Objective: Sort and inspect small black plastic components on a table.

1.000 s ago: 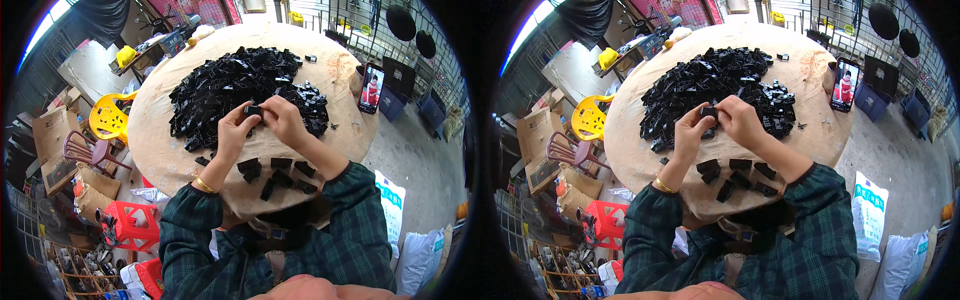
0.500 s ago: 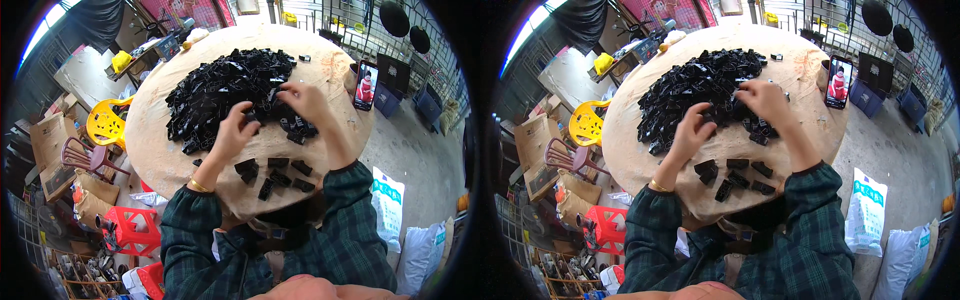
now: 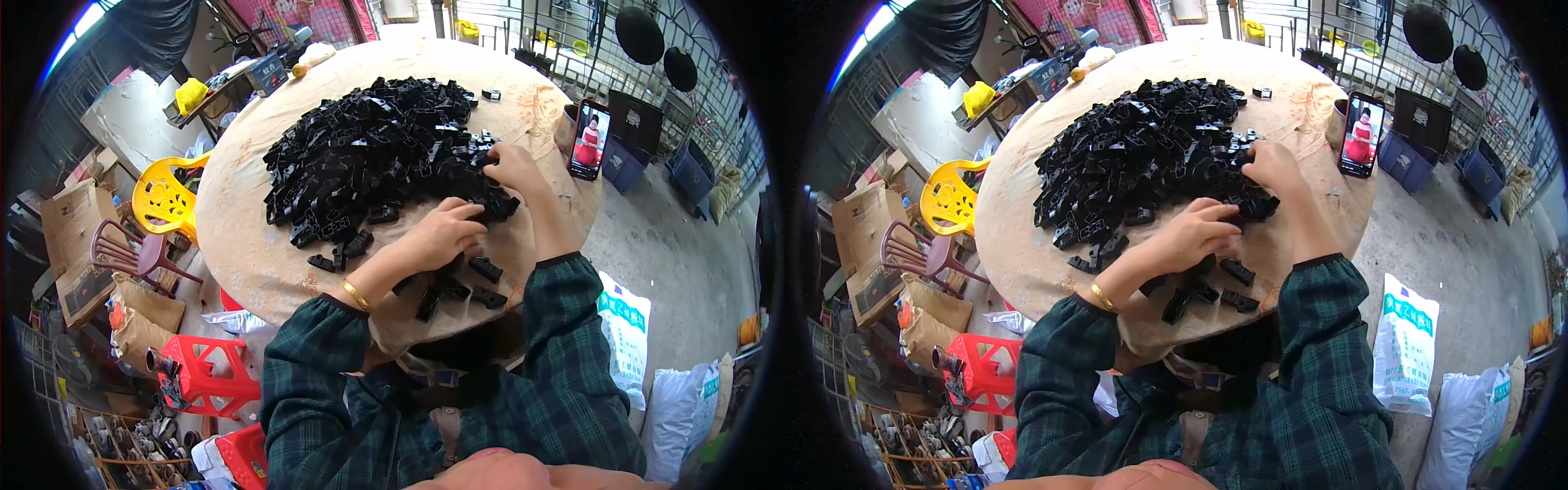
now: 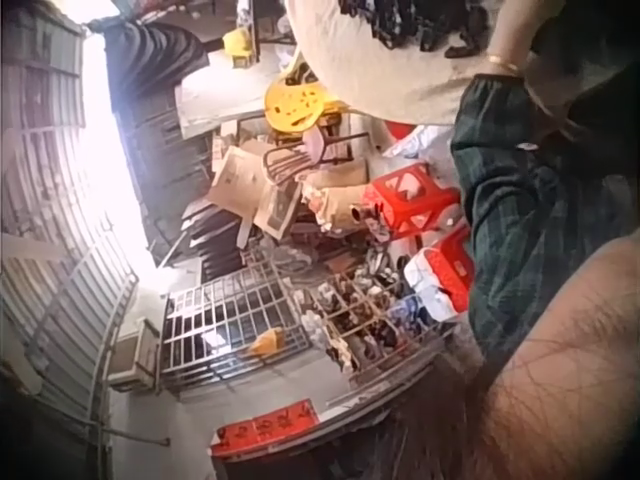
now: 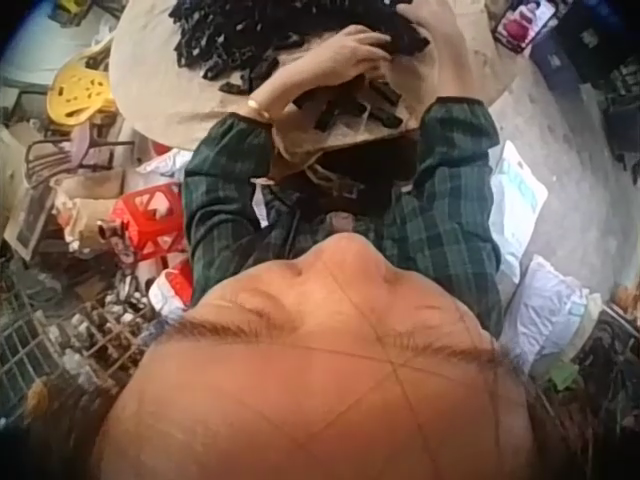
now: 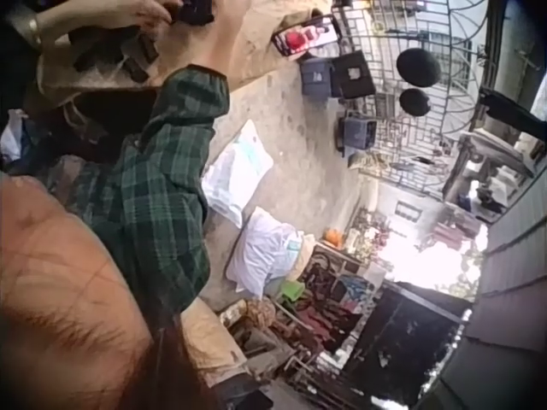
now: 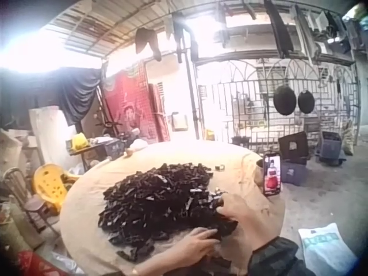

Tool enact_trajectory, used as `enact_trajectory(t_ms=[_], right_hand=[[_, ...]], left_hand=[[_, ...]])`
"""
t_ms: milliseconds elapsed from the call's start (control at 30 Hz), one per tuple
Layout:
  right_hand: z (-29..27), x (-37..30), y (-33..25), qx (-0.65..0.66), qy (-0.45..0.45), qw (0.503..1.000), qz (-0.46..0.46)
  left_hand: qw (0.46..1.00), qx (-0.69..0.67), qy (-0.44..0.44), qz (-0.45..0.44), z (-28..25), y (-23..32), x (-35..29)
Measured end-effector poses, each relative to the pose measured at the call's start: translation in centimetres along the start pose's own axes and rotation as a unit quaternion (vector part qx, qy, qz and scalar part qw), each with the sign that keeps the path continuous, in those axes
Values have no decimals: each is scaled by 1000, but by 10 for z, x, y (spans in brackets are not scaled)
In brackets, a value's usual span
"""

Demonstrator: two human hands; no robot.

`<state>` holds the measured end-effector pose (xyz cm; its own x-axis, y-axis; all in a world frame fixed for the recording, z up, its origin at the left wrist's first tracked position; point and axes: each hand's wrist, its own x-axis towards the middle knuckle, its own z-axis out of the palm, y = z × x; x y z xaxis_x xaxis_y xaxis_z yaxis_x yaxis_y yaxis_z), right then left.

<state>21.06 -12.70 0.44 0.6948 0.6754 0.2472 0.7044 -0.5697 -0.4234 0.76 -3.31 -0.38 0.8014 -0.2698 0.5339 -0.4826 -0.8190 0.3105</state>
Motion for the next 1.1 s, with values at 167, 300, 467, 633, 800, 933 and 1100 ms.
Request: enact_trajectory(t_ms=[167,300,467,633,800,933,1100], right_hand=[[8,0,-9,92,68,993,-19],[3,-3,-30,273,71,959,-36],[1,-21,-55,624,-9,778,-73],[11,-39,-81,575,-18,803,-155],[13,-47,-85,434,-47,879,-190],[20,-43,-84,450,-52,875,-171],[23,-42,-79,420,0,887,-191]], left_hand=[[996,81,-46,-6,8,-1,5],[987,-13,-66,-145,1,-2,2],[947,-114,80,-288,-16,-11,0],[727,-535,275,-332,-44,-25,-11],[683,-582,312,-312,-40,-25,-12],[755,-472,271,-366,-39,-26,-16],[825,-381,233,-345,-39,-13,-10]])
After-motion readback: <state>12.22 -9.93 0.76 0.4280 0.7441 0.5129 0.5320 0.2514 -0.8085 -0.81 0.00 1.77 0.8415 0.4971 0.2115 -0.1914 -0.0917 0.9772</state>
